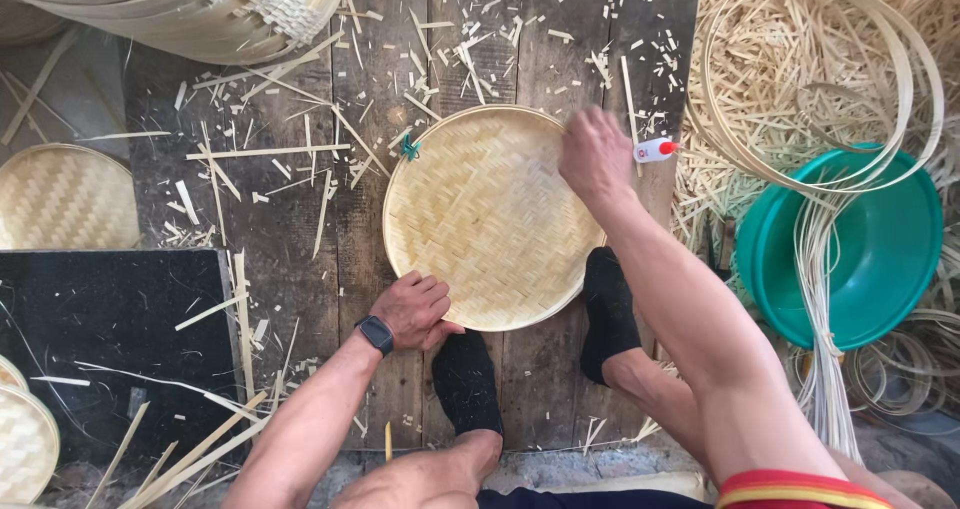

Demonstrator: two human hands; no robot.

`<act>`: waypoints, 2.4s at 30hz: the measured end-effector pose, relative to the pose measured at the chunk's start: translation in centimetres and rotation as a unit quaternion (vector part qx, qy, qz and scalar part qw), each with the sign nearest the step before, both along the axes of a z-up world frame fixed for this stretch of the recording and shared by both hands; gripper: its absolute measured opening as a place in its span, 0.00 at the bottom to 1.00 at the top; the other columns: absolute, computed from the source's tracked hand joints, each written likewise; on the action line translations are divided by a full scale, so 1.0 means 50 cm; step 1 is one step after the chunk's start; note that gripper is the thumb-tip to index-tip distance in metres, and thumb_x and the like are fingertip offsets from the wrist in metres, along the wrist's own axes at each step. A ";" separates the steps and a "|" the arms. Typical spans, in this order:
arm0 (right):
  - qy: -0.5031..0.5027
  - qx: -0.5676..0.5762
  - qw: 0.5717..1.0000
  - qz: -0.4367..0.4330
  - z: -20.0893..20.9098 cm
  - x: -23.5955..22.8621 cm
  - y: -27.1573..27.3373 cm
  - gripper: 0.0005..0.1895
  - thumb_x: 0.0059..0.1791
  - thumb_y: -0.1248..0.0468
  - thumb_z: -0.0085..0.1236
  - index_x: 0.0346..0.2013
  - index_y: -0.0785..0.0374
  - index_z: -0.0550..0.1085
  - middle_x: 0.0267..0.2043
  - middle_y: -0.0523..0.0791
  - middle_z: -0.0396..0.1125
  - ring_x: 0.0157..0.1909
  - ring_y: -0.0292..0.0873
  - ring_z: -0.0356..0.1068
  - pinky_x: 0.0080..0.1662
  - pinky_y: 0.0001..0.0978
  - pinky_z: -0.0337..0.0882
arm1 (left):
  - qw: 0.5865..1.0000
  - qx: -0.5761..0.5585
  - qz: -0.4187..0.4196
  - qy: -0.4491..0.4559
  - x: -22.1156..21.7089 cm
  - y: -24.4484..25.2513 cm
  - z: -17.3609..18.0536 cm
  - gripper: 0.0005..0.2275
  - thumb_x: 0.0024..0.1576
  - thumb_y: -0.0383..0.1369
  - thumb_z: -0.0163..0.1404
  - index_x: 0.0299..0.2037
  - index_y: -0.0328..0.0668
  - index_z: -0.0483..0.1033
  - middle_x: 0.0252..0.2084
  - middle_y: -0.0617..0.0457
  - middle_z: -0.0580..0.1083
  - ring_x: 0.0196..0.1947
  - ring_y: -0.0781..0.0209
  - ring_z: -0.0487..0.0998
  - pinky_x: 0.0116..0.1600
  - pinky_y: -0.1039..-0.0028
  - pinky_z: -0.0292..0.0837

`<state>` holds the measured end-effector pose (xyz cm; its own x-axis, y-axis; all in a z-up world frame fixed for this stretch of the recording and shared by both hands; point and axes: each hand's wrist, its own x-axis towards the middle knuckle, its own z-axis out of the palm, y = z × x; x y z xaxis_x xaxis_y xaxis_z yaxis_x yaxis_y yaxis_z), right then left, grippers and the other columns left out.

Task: The person attaches a circular wooden rim to a woven bamboo base using adhesive and secures the edges with thin strips of bamboo.

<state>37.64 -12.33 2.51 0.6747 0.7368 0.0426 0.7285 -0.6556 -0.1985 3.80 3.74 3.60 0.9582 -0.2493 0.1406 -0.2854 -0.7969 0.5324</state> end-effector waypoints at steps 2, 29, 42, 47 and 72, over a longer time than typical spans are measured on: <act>0.050 -0.053 0.993 -0.093 0.014 -0.032 -0.066 0.13 0.48 0.63 0.57 0.40 0.71 0.72 0.40 0.56 0.69 0.44 0.58 0.72 0.42 0.50 0.71 | 1.000 -0.005 -0.002 0.012 -0.006 -0.004 -0.002 0.20 0.60 0.52 0.48 0.26 0.44 0.71 0.29 0.52 0.69 0.34 0.54 0.72 0.41 0.66 0.64; 0.141 0.036 0.988 0.052 0.083 -0.202 -0.187 0.13 0.44 0.61 0.64 0.41 0.63 0.78 0.43 0.53 0.71 0.50 0.60 0.68 0.53 0.49 0.67 | 0.991 -0.034 0.131 -0.010 -0.015 -0.125 -0.012 0.18 0.57 0.49 0.54 0.25 0.42 0.71 0.31 0.51 0.69 0.36 0.52 0.72 0.42 0.62 0.63; 0.286 -0.127 0.921 0.231 0.078 -0.314 -0.208 0.04 0.43 0.62 0.61 0.31 0.54 0.81 0.38 0.42 0.74 0.47 0.49 0.72 0.46 0.43 0.73 | 0.981 -0.076 0.175 -0.044 -0.044 -0.163 -0.013 0.13 0.58 0.41 0.58 0.26 0.44 0.74 0.31 0.54 0.68 0.38 0.54 0.71 0.55 0.60 0.60; 0.265 -0.150 0.917 0.257 0.077 -0.316 -0.206 0.04 0.44 0.62 0.59 0.30 0.55 0.80 0.38 0.42 0.74 0.46 0.48 0.72 0.47 0.43 0.73 | 0.981 -0.061 0.178 -0.035 -0.046 -0.169 -0.023 0.13 0.58 0.40 0.59 0.25 0.45 0.74 0.29 0.55 0.67 0.38 0.55 0.70 0.54 0.60 0.60; 0.246 -0.155 0.897 0.332 0.027 -0.315 -0.185 0.06 0.41 0.64 0.64 0.31 0.57 0.76 0.38 0.44 0.71 0.48 0.50 0.73 0.49 0.43 0.73 | 0.997 0.040 0.047 -0.044 -0.051 -0.066 -0.066 0.16 0.59 0.48 0.51 0.33 0.43 0.72 0.35 0.51 0.70 0.42 0.52 0.71 0.52 0.62 0.67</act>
<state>21.92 -21.57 3.85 -0.0377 0.9080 -0.4172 0.8532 -0.1881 -0.4864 1.26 0.46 0.27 0.9629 -0.1718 0.2081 -0.2494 -0.8613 0.4427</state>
